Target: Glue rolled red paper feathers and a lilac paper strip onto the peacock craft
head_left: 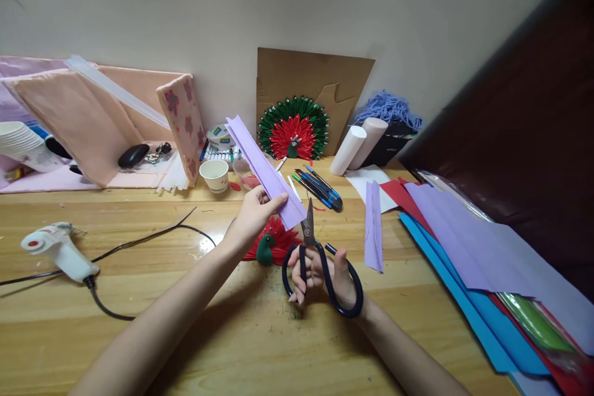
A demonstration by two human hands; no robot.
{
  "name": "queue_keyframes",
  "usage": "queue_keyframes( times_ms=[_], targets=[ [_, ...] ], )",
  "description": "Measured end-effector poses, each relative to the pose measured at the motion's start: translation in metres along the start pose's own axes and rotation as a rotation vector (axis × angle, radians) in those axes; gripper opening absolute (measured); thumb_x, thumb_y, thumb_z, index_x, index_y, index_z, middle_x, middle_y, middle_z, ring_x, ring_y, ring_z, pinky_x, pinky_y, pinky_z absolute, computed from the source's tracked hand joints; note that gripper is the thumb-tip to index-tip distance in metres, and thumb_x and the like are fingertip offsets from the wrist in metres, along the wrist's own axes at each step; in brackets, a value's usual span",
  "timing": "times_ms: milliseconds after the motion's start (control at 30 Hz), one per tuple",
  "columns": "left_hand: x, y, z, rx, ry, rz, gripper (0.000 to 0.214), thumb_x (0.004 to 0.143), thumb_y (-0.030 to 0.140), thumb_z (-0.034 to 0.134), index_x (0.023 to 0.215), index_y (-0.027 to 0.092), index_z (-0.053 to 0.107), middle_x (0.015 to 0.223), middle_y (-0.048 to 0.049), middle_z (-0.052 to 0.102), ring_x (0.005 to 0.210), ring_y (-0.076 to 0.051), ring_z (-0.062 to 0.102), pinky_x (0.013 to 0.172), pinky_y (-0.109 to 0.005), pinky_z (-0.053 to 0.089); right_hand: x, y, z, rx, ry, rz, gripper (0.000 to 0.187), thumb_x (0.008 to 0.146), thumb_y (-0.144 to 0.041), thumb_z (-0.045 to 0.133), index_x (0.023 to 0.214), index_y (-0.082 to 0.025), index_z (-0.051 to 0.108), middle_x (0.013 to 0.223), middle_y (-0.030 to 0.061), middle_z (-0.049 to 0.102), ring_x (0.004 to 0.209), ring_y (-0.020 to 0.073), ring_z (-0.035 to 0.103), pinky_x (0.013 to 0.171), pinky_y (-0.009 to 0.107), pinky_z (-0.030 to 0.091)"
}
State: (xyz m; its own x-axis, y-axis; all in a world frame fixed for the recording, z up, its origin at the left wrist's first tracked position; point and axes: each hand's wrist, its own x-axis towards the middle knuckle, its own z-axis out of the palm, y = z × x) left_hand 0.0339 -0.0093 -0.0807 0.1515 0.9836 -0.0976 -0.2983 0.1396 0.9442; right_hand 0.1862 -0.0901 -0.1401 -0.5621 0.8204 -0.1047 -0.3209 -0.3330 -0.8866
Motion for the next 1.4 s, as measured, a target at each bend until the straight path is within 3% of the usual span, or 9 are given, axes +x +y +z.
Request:
queue_keyframes(
  times_ms=[533, 833, 1200, 1400],
  targets=[
    [0.0, -0.002, 0.002, 0.006, 0.017, -0.008, 0.038, 0.054, 0.031, 0.079, 0.079, 0.01, 0.059, 0.073, -0.0034, 0.067, 0.069, -0.014, 0.062, 0.072, -0.03, 0.049, 0.002, 0.006, -0.001, 0.109, 0.079, -0.038, 0.079, 0.047, -0.09, 0.039, 0.077, -0.017, 0.048, 0.048, -0.0052, 0.048, 0.036, 0.0107, 0.048, 0.046, 0.031, 0.05],
    [0.002, 0.0, -0.001, 0.024, -0.001, -0.013, 0.037, 0.056, 0.031, 0.078, 0.081, 0.01, 0.061, 0.075, -0.0036, 0.067, 0.072, -0.015, 0.062, 0.076, -0.031, 0.049, 0.004, 0.015, -0.009, 0.163, 0.001, -0.035, 0.071, 0.048, -0.082, 0.054, 0.075, -0.018, 0.047, 0.044, -0.0078, 0.047, 0.031, 0.0075, 0.046, 0.037, 0.023, 0.047],
    [0.005, 0.002, -0.007, 0.078, 0.023, -0.009, 0.033, 0.059, 0.034, 0.075, 0.078, 0.012, 0.061, 0.07, -0.0008, 0.064, 0.065, -0.012, 0.057, 0.065, -0.025, 0.046, -0.007, 0.019, -0.008, -0.114, 0.127, -0.054, 0.067, 0.059, -0.079, 0.05, 0.084, -0.017, 0.047, 0.048, -0.0098, 0.039, 0.032, 0.0038, 0.039, 0.033, 0.016, 0.04],
    [0.008, 0.001, -0.011, 0.119, -0.01, -0.013, 0.029, 0.062, 0.034, 0.072, 0.079, 0.013, 0.064, 0.076, -0.0034, 0.066, 0.07, -0.016, 0.059, 0.065, -0.026, 0.045, -0.008, 0.013, -0.003, -0.113, 0.057, -0.024, 0.072, 0.056, -0.084, 0.043, 0.082, -0.017, 0.048, 0.048, -0.0086, 0.041, 0.033, 0.0051, 0.041, 0.037, 0.02, 0.044]
  ],
)
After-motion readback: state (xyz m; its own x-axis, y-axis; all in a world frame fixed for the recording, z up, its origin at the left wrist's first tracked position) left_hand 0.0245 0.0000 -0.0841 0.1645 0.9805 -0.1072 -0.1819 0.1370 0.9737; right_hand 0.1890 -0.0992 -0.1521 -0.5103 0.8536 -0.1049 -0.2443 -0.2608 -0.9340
